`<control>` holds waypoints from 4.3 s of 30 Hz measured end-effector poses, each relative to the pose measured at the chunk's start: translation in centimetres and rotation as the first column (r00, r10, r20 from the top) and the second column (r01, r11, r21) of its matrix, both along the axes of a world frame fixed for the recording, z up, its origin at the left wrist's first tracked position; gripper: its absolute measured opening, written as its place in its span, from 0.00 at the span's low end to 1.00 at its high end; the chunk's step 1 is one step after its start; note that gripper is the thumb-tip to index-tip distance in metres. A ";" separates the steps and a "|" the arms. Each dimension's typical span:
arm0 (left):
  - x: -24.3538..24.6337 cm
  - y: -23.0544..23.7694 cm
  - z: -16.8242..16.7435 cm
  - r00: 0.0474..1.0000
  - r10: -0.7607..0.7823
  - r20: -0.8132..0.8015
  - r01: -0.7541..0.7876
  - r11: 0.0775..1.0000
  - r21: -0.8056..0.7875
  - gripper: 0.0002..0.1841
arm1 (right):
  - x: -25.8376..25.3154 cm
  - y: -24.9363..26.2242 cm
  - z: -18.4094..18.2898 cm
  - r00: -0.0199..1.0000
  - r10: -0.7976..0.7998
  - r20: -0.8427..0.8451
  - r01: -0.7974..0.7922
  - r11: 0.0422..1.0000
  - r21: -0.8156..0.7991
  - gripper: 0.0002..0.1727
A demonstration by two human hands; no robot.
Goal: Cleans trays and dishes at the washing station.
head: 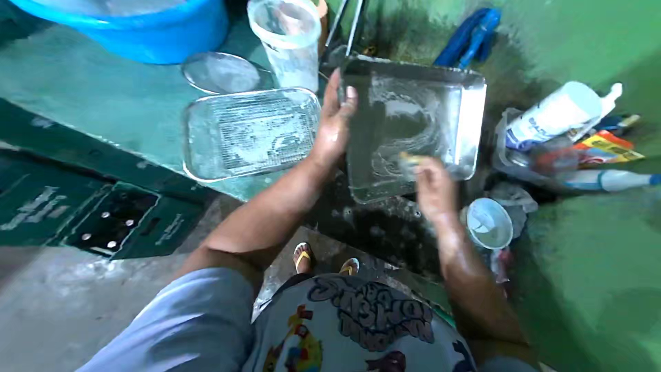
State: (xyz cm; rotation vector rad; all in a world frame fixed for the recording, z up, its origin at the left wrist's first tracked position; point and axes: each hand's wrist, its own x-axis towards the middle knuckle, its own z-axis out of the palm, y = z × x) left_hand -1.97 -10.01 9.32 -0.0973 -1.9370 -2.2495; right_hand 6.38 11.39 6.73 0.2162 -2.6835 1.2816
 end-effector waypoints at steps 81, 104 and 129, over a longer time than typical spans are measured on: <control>4.1 -4.5 -2.1 0.741 -0.582 0.336 0.665 0.705 -0.245 0.52 | -22.0 -1.5 3.9 0.891 -0.436 0.129 0.341 0.828 0.444 0.16; -3.1 -1.7 0.4 0.887 -0.252 0.387 0.261 0.965 0.030 0.36 | -18.3 -11.5 2.5 0.826 0.354 -0.439 -0.185 0.905 0.383 0.22; -2.3 -2.5 0.0 0.973 -0.004 0.229 -0.016 0.996 0.087 0.27 | -16.3 -10.1 3.2 0.951 -0.279 -0.133 0.295 0.947 0.124 0.23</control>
